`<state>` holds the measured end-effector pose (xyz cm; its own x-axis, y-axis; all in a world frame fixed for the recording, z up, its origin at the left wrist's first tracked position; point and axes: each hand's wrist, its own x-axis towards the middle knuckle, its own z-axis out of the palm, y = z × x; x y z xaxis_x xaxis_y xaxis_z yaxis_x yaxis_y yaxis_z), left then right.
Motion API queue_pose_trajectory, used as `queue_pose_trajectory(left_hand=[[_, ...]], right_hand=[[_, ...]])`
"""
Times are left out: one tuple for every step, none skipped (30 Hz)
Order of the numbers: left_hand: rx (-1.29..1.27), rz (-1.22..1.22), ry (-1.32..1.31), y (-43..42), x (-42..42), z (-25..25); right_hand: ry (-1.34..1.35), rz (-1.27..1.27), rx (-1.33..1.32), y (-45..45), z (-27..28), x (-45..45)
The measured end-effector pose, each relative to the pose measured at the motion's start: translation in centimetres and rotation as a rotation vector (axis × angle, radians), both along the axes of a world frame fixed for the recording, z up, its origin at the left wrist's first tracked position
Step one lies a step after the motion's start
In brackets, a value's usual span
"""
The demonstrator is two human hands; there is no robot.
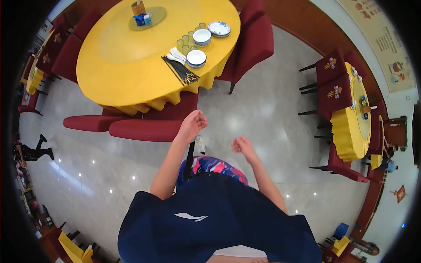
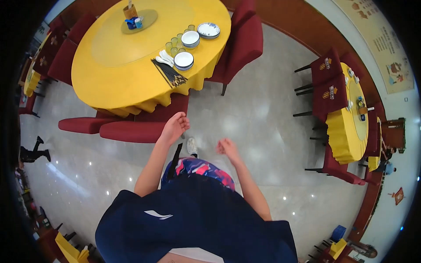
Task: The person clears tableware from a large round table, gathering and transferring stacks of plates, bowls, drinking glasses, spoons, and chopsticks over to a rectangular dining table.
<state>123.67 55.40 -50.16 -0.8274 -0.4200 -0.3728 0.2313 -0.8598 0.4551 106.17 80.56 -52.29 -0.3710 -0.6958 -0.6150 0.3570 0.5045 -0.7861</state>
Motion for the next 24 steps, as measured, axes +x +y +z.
queue_pose_trajectory(left_hand=[[0.008,0.006,-0.014,-0.7,-1.1,-0.7],[0.024,0.015,-0.041,-1.2,-1.7,-0.9],[0.023,0.050,-0.107,-1.9,-2.5,-1.0],[0.020,0.087,-0.169,-3.0,-3.4,-1.2],[0.039,0.110,-0.172,-3.8,-3.7,-0.9],[0.052,0.122,-0.191,-4.4,-3.5,-1.0],[0.066,0.192,-0.174,-5.1,-3.6,-1.3],[0.081,0.264,-0.159,-5.8,-3.7,-1.7],[0.087,0.299,-0.180,-6.6,-3.7,-2.2],[0.095,0.353,-0.212,-7.7,-4.0,-2.4],[0.108,0.414,-0.240,-8.9,-4.2,-2.8],[0.125,0.479,-0.269,-9.8,-4.2,-3.3],[0.127,0.561,-0.273,-10.6,-4.4,-3.5],[0.134,0.644,-0.285,-11.0,-4.7,-3.6],[0.142,0.728,-0.316,-11.5,-5.3,-3.5],[0.209,0.812,-0.339,-11.7,-6.0,-3.5],[0.229,0.886,-0.346,-11.8,-7.3,-3.8],[0.251,0.941,-0.371,-11.7,-8.0,-3.8],[0.263,0.981,-0.385,-11.7,-9.6,-3.3],[0.284,0.992,-0.384,-11.7,-11.1,-3.4],[0.292,0.952,-0.429,-12.1,-12.9,-3.1],[0.304,0.915,-0.471,-12.0,-14.5,-2.8],[0.290,0.862,-0.512,-12.3,-16.1,-2.5],[0.285,0.841,-0.513,-12.4,-17.5,-2.0]], right_hand=[[0.021,-0.028,-0.007,-2.0,0.1,-2.2],[0.038,-0.057,-0.020,-4.4,0.2,-4.0],[0.010,-0.060,-0.015,-7.0,0.9,-5.5],[-0.013,-0.060,-0.012,-9.9,1.6,-7.1],[-0.024,-0.020,-0.005,-12.6,1.4,-8.5],[-0.036,0.021,0.008,-14.6,1.2,-9.4],[-0.027,0.060,0.018,-17.1,0.9,-10.6],[-0.020,0.102,0.031,-19.7,0.4,-11.7],[-0.007,0.131,0.034,-22.3,0.0,-12.9],[0.012,0.164,0.027,-25.7,-0.8,-14.8],[0.024,0.188,0.012,-29.2,-2.2,-17.0],[0.036,0.218,-0.001,-32.5,-3.7,-19.2],[-0.011,0.225,-0.009,-36.1,-4.7,-21.3],[-0.064,0.232,-0.008,-38.9,-5.5,-22.9],[-0.088,0.262,0.014,-40.9,-5.9,-24.2],[-0.120,0.233,0.053,-43.6,-6.0,-25.8],[-0.152,0.203,0.085,-46.6,-7.0,-27.4],[-0.236,0.183,0.057,-48.9,-8.5,-29.0],[-0.209,0.170,0.043,-50.5,-8.5,-29.7],[-0.177,0.161,0.023,-52.6,-7.8,-30.6],[-0.197,0.167,0.032,-54.7,-8.0,-31.2],[-0.191,0.181,0.038,-56.4,-8.3,-31.5],[-0.186,0.199,0.051,-57.4,-8.9,-31.7],[-0.203,0.211,0.067,-58.4,-9.3,-31.8]])
